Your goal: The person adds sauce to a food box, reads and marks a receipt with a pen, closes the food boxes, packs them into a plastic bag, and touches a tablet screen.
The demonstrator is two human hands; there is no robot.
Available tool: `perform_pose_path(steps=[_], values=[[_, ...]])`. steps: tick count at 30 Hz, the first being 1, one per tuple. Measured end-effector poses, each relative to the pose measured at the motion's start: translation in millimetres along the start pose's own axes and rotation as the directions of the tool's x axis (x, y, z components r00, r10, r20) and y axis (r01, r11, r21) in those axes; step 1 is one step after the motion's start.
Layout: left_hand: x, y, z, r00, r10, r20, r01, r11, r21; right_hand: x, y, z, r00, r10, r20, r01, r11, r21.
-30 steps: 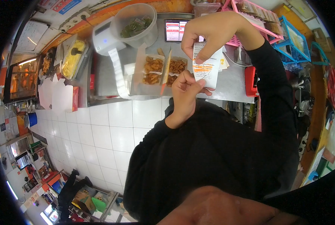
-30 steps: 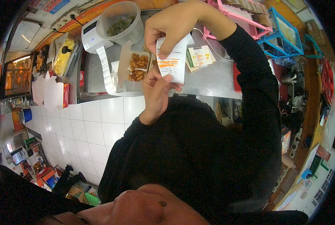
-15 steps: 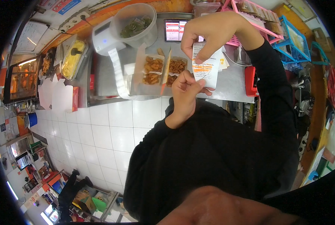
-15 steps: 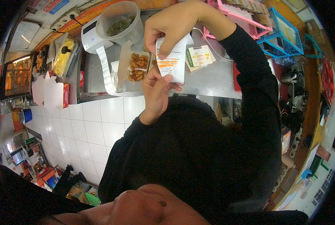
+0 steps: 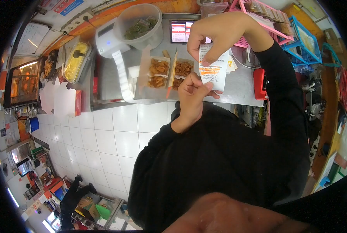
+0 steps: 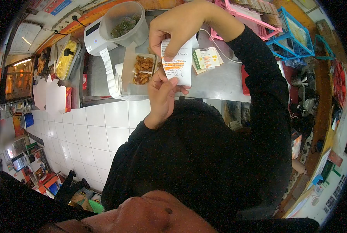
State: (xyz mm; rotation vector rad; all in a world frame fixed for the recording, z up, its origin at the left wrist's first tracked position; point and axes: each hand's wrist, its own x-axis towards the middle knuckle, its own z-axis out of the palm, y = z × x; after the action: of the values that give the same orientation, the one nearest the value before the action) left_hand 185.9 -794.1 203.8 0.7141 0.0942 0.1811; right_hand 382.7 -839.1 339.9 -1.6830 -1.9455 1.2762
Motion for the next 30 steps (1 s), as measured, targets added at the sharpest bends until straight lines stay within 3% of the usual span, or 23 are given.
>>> perform_pose_path(steps=[25, 28, 30], values=[[1.8, 0.4, 1.9, 1.0, 0.0, -0.004, 0.0, 1.0, -0.004, -0.8, 1.5, 0.8, 1.0, -0.001, -0.032, 0.001, 1.0, 0.023], [1.6, -0.9, 0.6, 1.0, 0.007, -0.01, -0.006, 1.0, 0.004, -1.1, -3.0, -3.0, 0.999, 0.047, 0.023, -0.046, 0.998, -0.035], [0.8, -0.5, -0.3, 1.0, 0.008, -0.008, -0.008, 1.0, 0.011, -2.5, 1.2, 0.4, 0.979, -0.155, -0.13, 0.146, 0.986, -0.076]])
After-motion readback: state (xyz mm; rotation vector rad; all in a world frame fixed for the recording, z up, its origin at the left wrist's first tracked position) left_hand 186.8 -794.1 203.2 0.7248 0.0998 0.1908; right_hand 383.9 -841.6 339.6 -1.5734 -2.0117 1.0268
